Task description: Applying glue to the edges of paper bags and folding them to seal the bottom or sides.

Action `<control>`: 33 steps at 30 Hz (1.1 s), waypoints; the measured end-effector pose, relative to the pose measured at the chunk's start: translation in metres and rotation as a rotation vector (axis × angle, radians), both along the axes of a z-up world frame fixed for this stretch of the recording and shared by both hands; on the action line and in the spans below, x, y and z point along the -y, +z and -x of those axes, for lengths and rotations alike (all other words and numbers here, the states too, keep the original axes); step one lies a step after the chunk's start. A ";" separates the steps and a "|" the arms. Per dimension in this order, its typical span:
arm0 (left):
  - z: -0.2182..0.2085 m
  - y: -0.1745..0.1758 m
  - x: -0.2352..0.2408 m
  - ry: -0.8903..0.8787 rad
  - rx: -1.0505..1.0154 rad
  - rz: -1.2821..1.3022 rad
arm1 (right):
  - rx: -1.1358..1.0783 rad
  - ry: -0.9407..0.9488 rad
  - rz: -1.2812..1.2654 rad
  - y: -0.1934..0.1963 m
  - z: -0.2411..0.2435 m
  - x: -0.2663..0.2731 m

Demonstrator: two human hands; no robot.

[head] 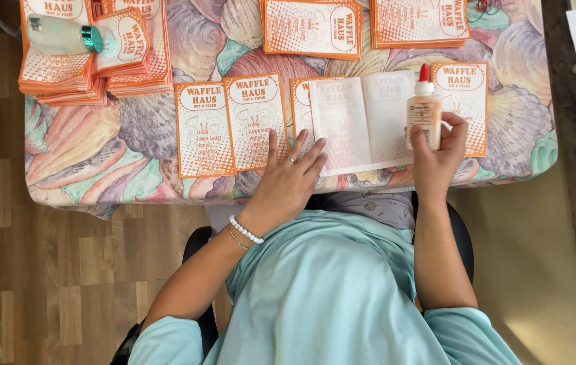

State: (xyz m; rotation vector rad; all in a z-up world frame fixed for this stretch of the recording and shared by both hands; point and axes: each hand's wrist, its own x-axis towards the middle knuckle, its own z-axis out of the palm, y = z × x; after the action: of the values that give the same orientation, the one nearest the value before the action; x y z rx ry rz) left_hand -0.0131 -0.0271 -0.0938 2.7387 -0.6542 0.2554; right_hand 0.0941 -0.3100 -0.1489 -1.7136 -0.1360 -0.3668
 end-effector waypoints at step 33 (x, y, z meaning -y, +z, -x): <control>0.015 -0.039 -0.034 -0.196 0.114 0.041 | 0.129 0.180 0.395 0.020 0.070 -0.052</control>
State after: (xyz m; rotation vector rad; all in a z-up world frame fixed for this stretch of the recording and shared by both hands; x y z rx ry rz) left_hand -0.0286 0.0065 -0.1329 2.6124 -0.9309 0.3758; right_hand 0.0240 -0.2580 -0.1293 -2.0467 -0.4796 -0.3312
